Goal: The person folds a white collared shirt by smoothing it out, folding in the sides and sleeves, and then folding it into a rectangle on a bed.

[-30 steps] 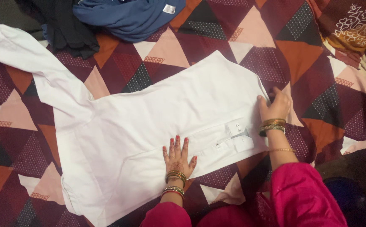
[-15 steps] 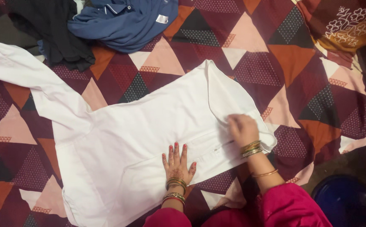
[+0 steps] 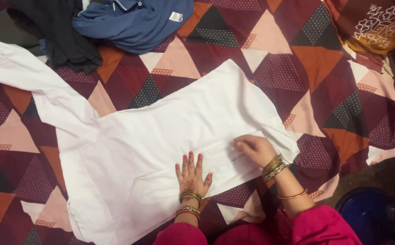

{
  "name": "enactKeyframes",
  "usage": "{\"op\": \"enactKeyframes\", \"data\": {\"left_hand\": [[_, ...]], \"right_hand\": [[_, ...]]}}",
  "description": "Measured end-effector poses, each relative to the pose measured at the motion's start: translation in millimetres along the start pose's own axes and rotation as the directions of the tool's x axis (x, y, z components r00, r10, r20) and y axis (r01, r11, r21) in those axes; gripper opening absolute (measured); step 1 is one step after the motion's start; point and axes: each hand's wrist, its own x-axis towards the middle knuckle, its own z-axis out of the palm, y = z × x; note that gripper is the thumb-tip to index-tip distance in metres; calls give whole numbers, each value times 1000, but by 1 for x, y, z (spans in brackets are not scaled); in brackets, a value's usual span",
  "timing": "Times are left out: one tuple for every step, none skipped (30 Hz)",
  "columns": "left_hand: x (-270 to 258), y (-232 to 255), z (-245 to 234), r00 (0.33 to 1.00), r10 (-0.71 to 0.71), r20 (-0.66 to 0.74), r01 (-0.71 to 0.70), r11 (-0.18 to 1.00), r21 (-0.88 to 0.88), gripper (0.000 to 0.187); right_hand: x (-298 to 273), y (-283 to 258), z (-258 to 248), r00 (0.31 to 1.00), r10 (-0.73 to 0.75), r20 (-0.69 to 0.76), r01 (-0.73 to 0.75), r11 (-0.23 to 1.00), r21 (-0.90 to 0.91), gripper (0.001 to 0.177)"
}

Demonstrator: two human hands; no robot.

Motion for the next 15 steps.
{"op": "enactKeyframes", "data": {"left_hand": [[0,0,0,1000,-5,-1,5,1000,-2,81],[0,0,0,1000,5,-11,-5,1000,-5,81],[1,0,0,1000,14,-21,-14,1000,-8,81],[1,-1,1,1000,6,-23,-6,1000,-13,81],[1,-2,1,1000,13,-27,-14,1000,-14,81],[1,-2,0,999,25,-31,-25,1000,-13,81],[1,-2,0,999,20,-33,-20,1000,-17,81],[0,-1,-1,1000,19,-21,-19,1000,-17,81],[0,-1,-2,1000,18,-9,-18,1000,-17,81],[-1,-1,-3,1000,9,-8,-9,1000,-28,81],[-2,-2,-4,1000,17,-7,-17,999,-38,81],[-2,-2,-6,1000,19,-11,-20,999,-50,81],[-3,-2,-8,1000,5,-15,-6,998,-62,81],[-5,-3,-11,1000,16,10,-16,1000,27,84],[-6,-3,-12,999,24,36,-28,993,114,88]], "right_hand": [[-4,-4,5,995,-81,-50,83,996,39,32],[-5,-9,9,982,-162,-102,170,983,73,41],[-6,-14,12,981,-169,-97,176,982,73,41],[-9,-18,14,919,-221,-325,139,956,-258,51],[-10,-22,16,796,-338,-502,15,840,-542,62],[-11,-24,20,796,-343,-499,21,839,-544,62],[-13,-26,25,806,-355,-474,73,855,-514,65],[-14,-26,31,814,-369,-448,126,866,-484,68],[-16,-28,41,814,-376,-443,133,863,-487,68],[-19,-31,56,824,-440,-358,207,820,-533,69],[-25,-34,70,825,-498,-268,281,772,-570,71],[-32,-39,86,870,-477,-127,321,743,-587,76],[-41,-42,99,896,-443,16,363,714,-599,80],[-50,-41,106,890,-456,30,381,705,-599,80],[-59,-41,114,840,-535,90,495,690,-528,79]]}}
